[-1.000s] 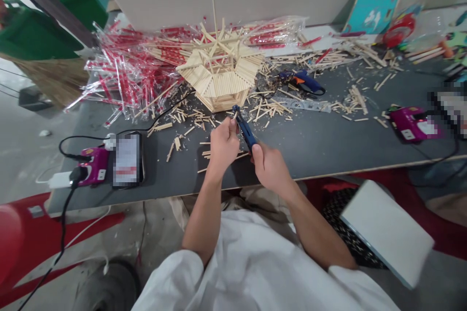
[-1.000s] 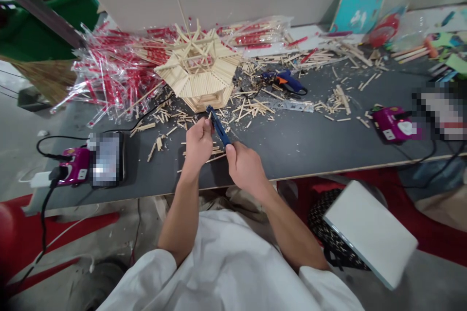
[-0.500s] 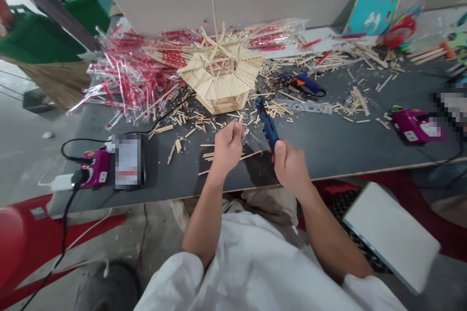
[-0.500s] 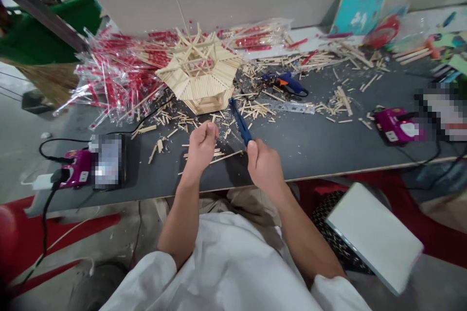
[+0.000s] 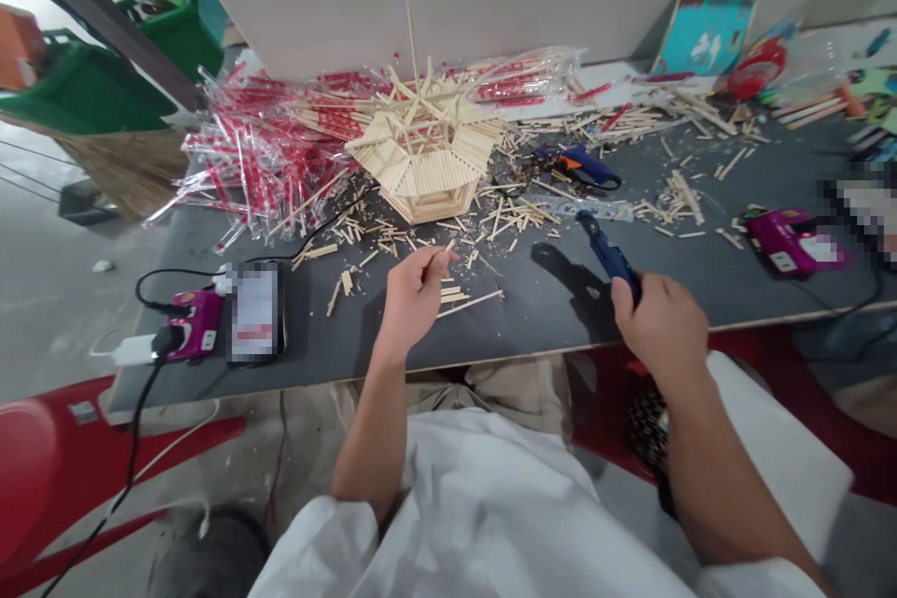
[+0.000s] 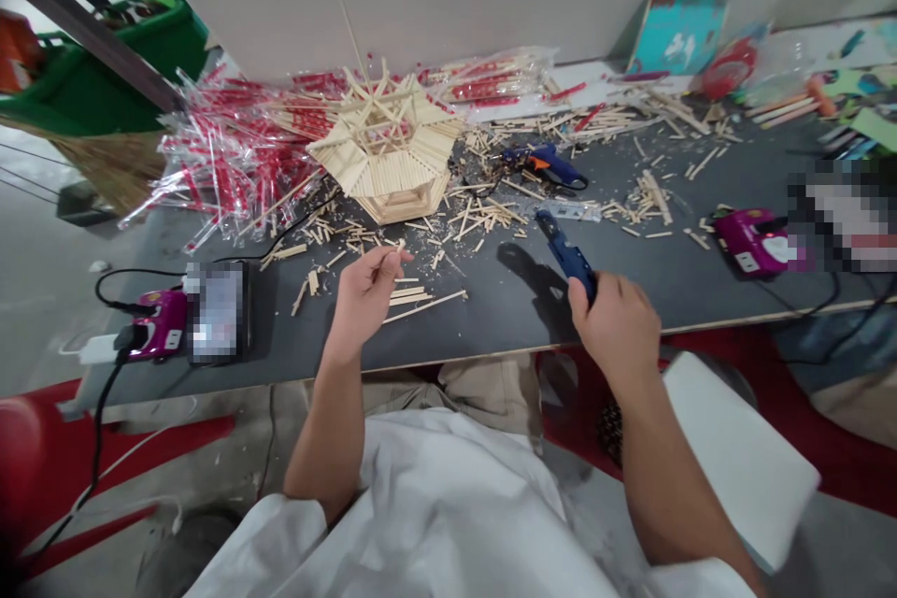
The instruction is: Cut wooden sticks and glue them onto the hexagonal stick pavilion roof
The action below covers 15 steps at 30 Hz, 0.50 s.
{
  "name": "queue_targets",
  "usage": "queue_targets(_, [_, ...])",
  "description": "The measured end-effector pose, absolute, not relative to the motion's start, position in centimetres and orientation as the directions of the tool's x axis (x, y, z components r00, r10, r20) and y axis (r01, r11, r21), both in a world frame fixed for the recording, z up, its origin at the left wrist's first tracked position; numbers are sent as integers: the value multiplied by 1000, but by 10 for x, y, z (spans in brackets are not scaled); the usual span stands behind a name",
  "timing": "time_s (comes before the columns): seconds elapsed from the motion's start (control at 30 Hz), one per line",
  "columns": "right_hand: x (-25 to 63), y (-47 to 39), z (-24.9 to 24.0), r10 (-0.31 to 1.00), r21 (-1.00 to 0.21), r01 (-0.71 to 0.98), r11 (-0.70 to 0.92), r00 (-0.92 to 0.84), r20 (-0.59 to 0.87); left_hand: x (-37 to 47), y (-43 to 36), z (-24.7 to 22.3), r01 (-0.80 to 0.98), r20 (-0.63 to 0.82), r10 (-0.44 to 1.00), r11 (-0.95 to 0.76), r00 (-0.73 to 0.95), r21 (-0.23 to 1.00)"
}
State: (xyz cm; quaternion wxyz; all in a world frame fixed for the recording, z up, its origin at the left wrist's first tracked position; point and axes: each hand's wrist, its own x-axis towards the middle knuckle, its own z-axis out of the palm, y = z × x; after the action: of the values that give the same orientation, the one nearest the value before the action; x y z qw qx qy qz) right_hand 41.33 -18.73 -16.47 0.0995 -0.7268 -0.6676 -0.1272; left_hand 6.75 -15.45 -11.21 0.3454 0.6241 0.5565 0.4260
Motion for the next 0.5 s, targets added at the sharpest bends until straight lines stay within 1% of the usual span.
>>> queue_targets(0.1, [432,-190,-169,944,103,991,-81,42,329,53,-157,-113,537,161,987,-142,11,831])
queue_targets(0.2, [449,-190,-168,952,155,987,-38,-11,307,34,-164,-115,656,183,983,-150,18,740])
queue_targets(0.27, [458,-188,-166,961,183,983,4,-55,271,20,-172,-116,685,188,982,-146,13,714])
queue_targets(0.37, [465,-186,-165,968,230,972,48,-102,228,-1,-191,-119,708,143,989,-77,-34,702])
queue_targets(0.5, [465,-187,-165,971,295,954,50,-115,208,-22,-213,-130,733,177,982,-77,-60,675])
